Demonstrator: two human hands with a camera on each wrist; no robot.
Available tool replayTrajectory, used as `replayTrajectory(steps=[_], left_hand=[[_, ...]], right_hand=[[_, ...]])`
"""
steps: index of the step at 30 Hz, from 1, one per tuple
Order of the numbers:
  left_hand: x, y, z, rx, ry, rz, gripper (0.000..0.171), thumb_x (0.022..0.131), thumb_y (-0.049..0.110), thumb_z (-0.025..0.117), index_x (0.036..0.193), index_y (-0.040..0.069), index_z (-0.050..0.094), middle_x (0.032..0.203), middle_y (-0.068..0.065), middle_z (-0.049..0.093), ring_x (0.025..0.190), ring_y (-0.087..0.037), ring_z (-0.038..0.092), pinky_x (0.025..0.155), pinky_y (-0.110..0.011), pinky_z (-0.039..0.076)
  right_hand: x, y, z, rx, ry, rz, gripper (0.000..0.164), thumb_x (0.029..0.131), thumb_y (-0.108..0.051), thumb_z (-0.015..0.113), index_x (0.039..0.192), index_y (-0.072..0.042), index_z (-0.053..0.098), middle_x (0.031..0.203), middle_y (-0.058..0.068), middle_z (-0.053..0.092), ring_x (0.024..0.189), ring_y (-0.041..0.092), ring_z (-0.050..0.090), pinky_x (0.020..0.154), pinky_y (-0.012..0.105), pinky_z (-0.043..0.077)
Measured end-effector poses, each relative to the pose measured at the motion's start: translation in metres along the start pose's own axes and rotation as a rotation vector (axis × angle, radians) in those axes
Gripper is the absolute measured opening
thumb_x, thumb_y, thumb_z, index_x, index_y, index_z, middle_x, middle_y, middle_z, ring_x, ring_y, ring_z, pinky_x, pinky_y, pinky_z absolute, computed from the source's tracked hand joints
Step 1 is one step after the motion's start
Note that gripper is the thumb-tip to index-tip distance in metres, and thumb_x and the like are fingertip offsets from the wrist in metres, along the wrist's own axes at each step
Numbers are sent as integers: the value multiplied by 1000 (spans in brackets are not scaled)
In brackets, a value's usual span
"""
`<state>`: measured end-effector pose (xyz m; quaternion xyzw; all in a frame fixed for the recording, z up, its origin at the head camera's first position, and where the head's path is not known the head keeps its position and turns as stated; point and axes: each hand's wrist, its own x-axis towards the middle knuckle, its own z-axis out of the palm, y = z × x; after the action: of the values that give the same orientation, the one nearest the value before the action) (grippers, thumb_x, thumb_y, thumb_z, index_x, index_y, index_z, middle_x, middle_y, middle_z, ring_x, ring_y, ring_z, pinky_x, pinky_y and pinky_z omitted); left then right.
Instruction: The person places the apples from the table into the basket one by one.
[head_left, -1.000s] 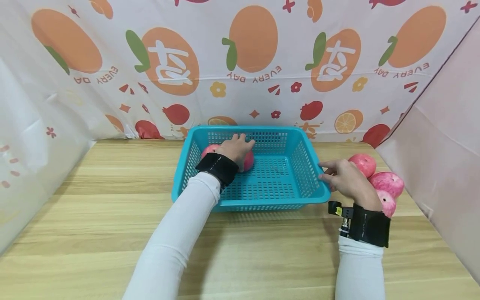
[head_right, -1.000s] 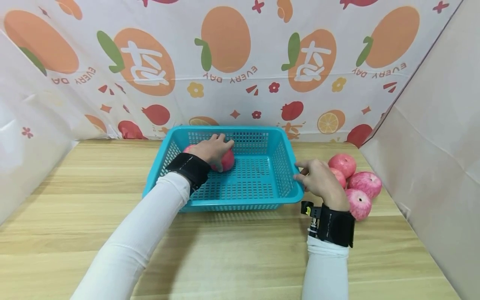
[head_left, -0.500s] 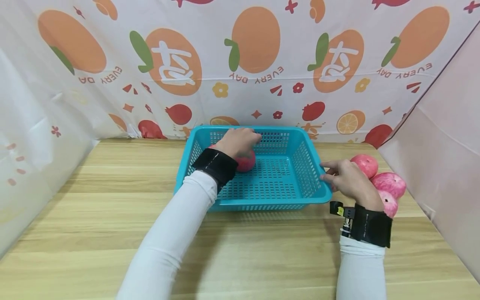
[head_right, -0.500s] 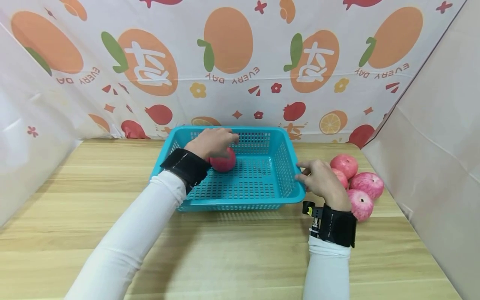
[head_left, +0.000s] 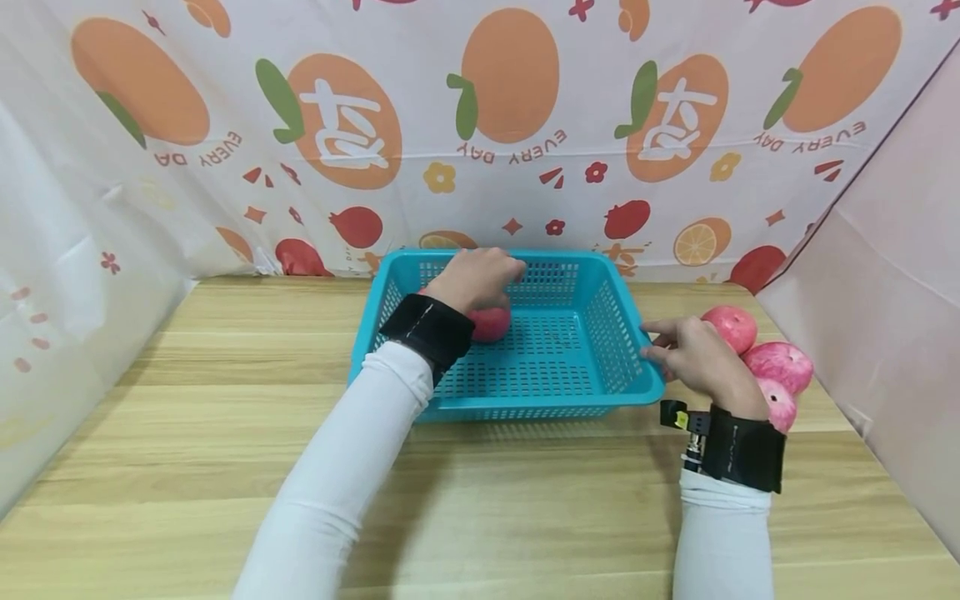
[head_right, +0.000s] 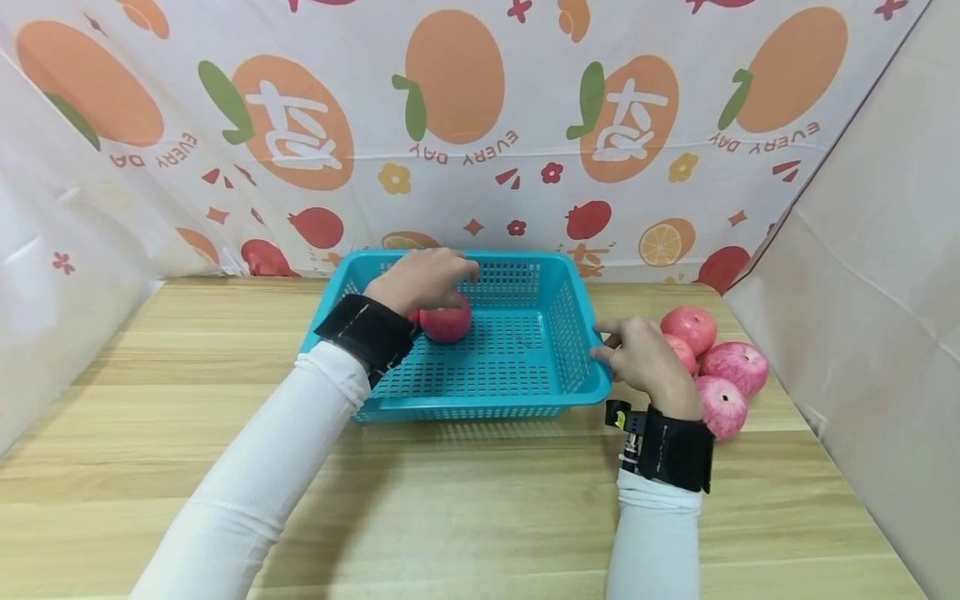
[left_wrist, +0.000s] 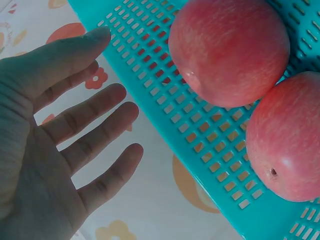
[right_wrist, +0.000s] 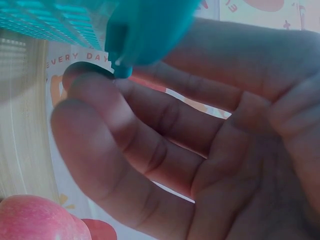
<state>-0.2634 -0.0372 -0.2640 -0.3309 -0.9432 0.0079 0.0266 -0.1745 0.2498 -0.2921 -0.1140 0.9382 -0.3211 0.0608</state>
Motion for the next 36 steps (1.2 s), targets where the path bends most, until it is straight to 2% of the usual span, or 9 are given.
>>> replayTrajectory(steps=[12,24,36], left_hand=[[-14,-5,-4,36,-3,-23,32,81,25,67,111,16,61,103,-2,61,90,-15,52,74,-36,51],[-19,-6,-7,45,10,-20,36,80,27,68,112,13,60,100,-4,62,87,-17,53,72,-33,52],[-26,-9,-12,43,59,-6,28,82,25,66,107,12,62,95,-5,61,84,-17,53,71,-35,51]], right_hand=[[2,-2,4,11,-3,-1,43,85,-9,60,123,7,47,91,19,62,62,14,61,61,35,56],[1,0,4,11,-7,15,43,86,-9,59,124,6,47,90,18,62,62,14,61,61,34,56],[-1,-1,1,4,-3,13,44,85,-8,59,124,7,46,92,20,62,62,14,61,61,35,56]])
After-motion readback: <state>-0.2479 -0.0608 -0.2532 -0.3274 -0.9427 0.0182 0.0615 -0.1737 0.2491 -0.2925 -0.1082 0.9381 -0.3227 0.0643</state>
